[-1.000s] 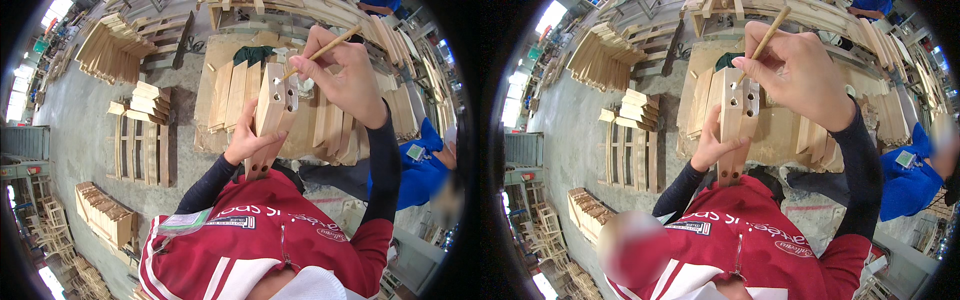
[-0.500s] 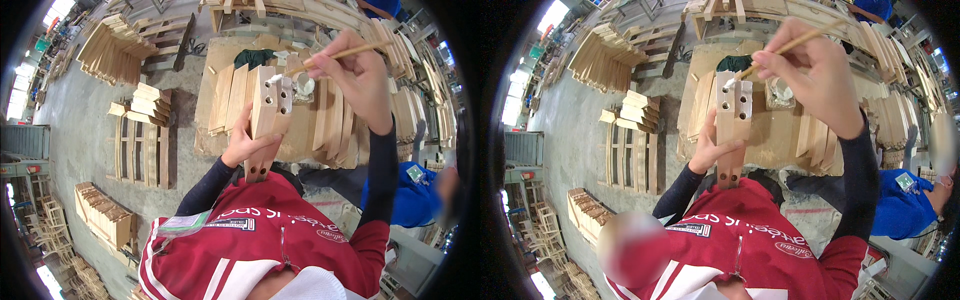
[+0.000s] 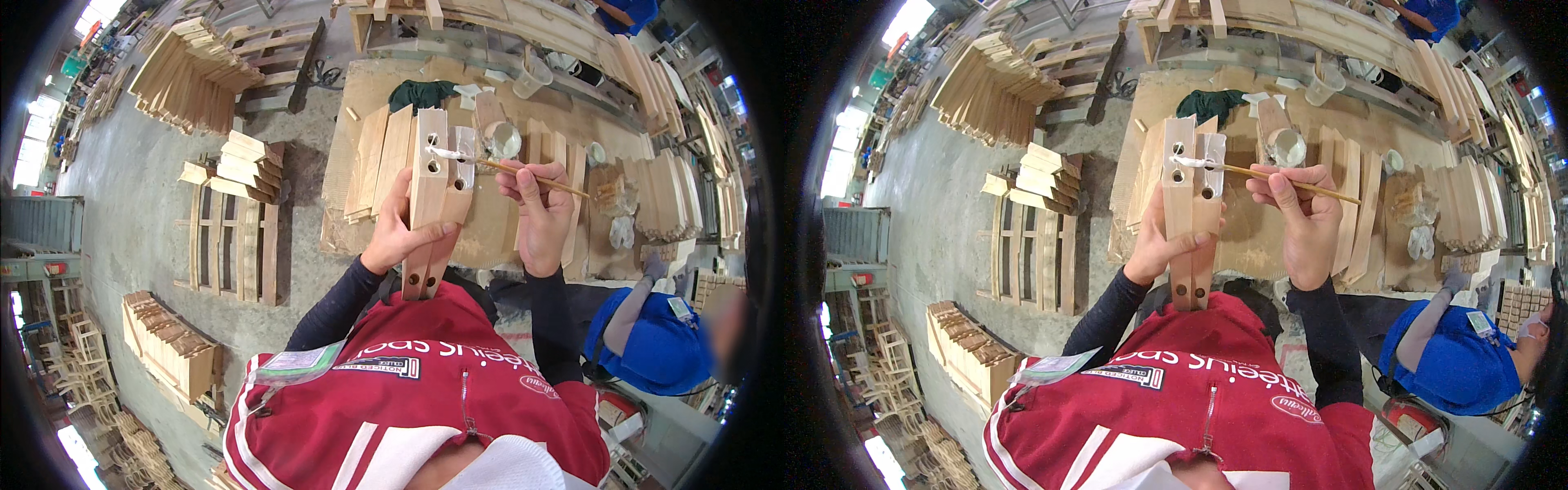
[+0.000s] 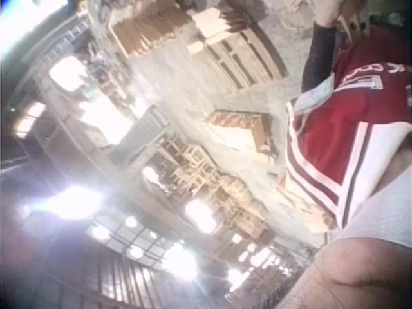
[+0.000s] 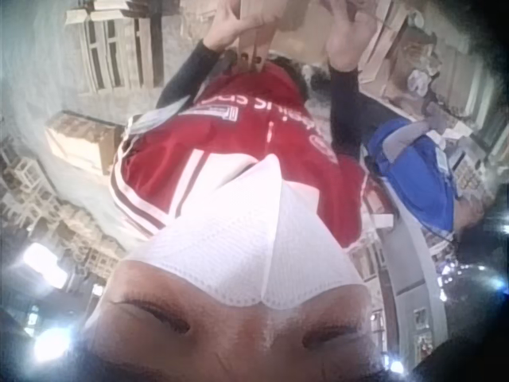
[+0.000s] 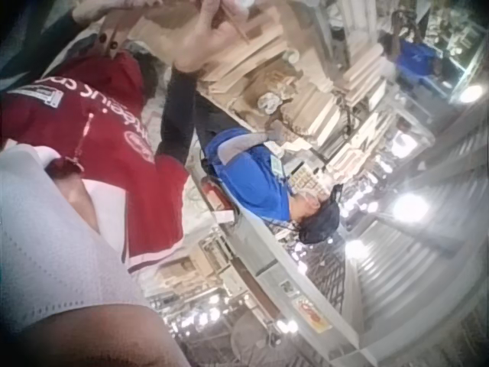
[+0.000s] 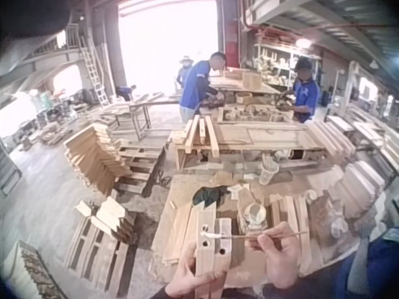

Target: The person applies glue to the holes of wooden pieces using a brush, then places the pieces on a workbench. The person repeats this process with multiple wooden pieces.

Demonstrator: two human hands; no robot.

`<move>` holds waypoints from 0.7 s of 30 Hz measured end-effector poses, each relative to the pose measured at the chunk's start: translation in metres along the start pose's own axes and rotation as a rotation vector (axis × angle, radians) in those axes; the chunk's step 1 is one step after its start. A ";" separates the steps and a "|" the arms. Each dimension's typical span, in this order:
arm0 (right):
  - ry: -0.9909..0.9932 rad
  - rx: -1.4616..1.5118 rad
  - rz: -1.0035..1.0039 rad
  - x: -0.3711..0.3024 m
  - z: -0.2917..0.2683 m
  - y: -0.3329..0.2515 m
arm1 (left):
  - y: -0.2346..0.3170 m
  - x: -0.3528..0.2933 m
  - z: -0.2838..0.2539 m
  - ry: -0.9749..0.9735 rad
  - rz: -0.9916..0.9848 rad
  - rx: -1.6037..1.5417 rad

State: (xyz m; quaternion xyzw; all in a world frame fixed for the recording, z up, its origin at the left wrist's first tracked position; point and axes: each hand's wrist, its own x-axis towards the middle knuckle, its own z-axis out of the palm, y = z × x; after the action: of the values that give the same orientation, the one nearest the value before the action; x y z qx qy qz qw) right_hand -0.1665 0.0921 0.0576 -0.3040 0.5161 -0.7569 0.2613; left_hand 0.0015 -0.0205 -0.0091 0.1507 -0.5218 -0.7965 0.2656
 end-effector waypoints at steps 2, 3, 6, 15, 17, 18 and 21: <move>0.015 0.019 -0.009 -0.001 0.001 0.002 | 0.001 -0.001 0.001 0.004 -0.007 -0.010; 0.015 0.029 -0.004 -0.001 0.000 0.004 | 0.001 0.000 0.001 0.003 -0.008 -0.013; 0.005 0.042 0.004 -0.001 -0.002 0.007 | -0.003 0.000 -0.002 0.003 -0.007 -0.016; -0.011 -0.010 0.034 -0.003 -0.006 -0.001 | -0.005 0.003 -0.006 -0.012 0.037 0.020; 0.019 0.023 0.025 0.007 -0.003 0.000 | -0.003 0.002 -0.003 0.008 -0.011 -0.011; 0.014 0.019 0.021 0.010 -0.003 0.001 | -0.003 0.002 -0.003 0.008 -0.007 -0.007; 0.003 0.012 0.020 0.011 -0.004 0.005 | -0.002 0.003 -0.004 0.012 -0.003 -0.001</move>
State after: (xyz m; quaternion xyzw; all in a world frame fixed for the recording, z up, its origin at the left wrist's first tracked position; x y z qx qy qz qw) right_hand -0.1766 0.0853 0.0535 -0.2963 0.5150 -0.7578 0.2697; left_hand 0.0007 -0.0239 -0.0127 0.1560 -0.5195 -0.7964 0.2676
